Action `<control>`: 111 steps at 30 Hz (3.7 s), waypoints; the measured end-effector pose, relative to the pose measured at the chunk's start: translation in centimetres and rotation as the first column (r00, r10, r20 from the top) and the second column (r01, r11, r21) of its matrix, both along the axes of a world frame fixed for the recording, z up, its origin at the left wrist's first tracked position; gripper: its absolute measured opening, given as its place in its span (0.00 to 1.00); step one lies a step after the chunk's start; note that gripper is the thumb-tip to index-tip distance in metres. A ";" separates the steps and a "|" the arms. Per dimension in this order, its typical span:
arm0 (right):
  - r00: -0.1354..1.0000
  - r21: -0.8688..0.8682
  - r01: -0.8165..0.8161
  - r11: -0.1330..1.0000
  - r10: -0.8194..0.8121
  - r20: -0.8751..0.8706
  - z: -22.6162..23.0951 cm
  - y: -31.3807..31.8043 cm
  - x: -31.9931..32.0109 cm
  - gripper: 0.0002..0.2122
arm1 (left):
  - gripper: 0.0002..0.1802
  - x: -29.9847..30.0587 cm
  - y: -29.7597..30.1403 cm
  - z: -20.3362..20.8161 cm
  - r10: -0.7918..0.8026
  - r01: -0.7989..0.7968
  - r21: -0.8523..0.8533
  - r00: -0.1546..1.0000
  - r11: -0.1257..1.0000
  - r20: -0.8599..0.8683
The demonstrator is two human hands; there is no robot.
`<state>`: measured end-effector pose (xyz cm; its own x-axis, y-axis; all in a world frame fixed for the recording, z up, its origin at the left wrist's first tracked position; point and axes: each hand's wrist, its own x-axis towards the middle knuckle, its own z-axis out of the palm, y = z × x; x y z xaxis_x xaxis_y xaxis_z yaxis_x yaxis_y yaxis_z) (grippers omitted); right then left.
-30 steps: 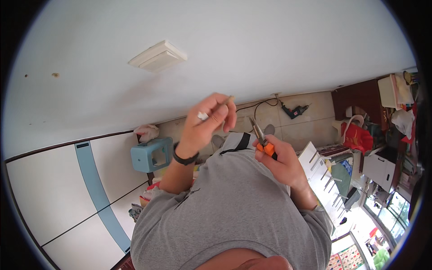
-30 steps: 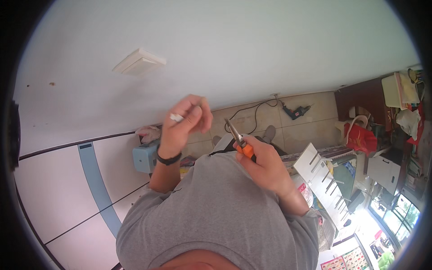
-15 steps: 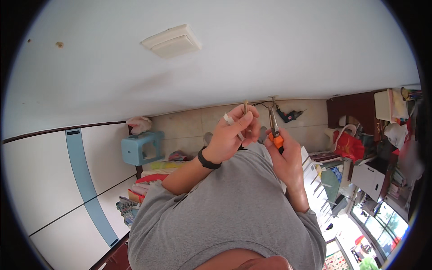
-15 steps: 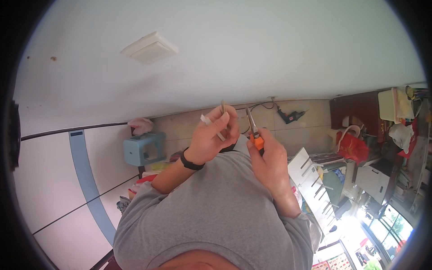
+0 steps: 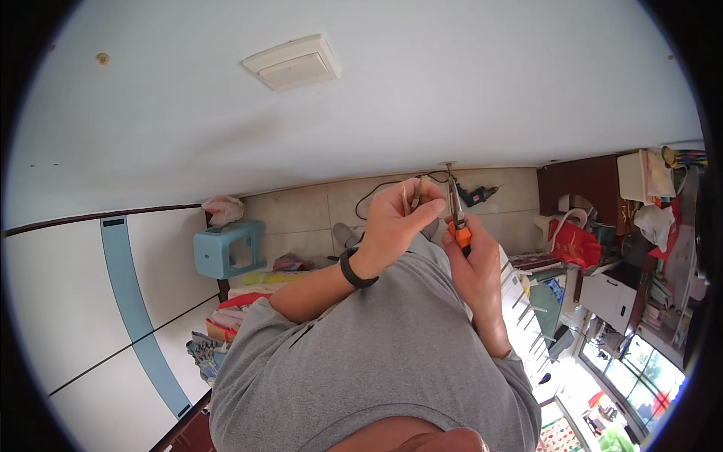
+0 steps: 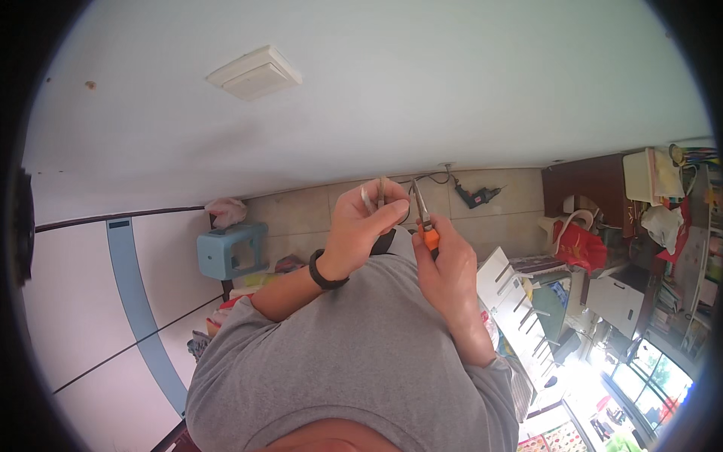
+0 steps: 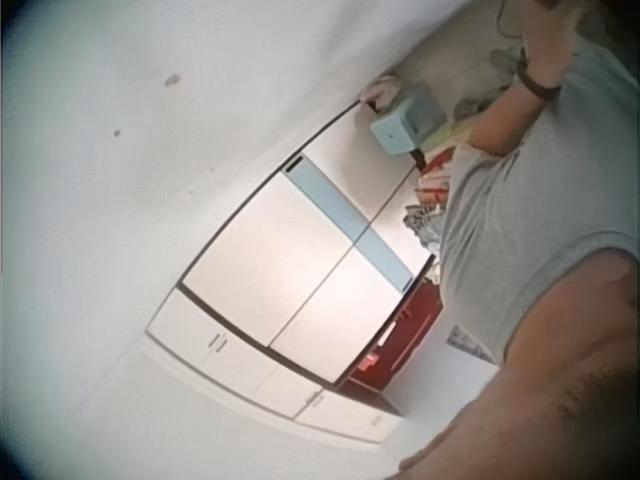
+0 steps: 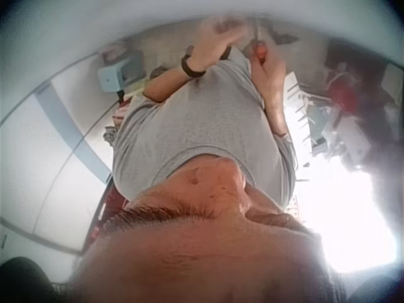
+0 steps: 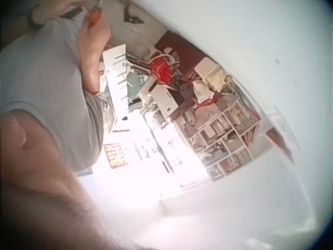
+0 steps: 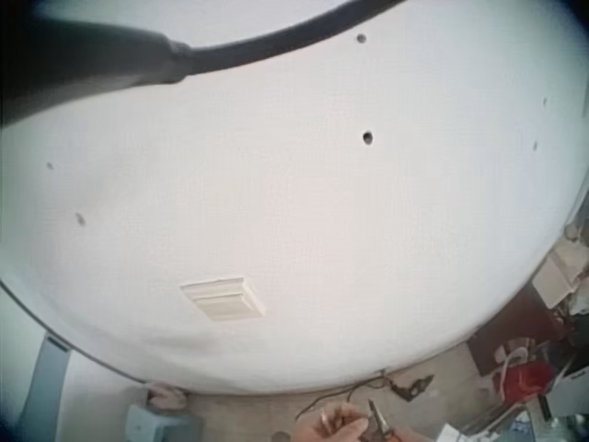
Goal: The person installs wall anchors and screws into a white wall. They use a screwdriver to tighten the anchors and pliers to cut and insert wooden dowels into pre-drilled holes. The person repeatedly places anchors and dowels into different holes across the wall.
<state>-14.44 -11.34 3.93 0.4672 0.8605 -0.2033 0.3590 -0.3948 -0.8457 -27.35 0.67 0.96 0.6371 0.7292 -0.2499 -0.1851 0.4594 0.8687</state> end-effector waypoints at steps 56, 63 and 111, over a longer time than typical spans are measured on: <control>0.992 -0.044 -0.043 0.998 0.048 0.119 -0.8 1.0 -0.9 0.12 | 0.09 -0.6 -0.5 0.0 -0.007 0.108 0.341 0.959 0.934 -0.285; 0.993 -0.032 -0.044 0.998 0.047 0.105 -1.1 0.7 -1.0 0.11 | 0.08 -0.7 -1.0 -0.8 -0.018 0.101 0.331 0.969 0.938 -0.245; 0.975 -0.003 -0.074 0.997 0.072 -0.208 -2.0 0.6 -2.1 0.10 | 0.10 -1.7 -0.2 -1.8 -0.089 0.087 0.035 0.995 0.996 0.046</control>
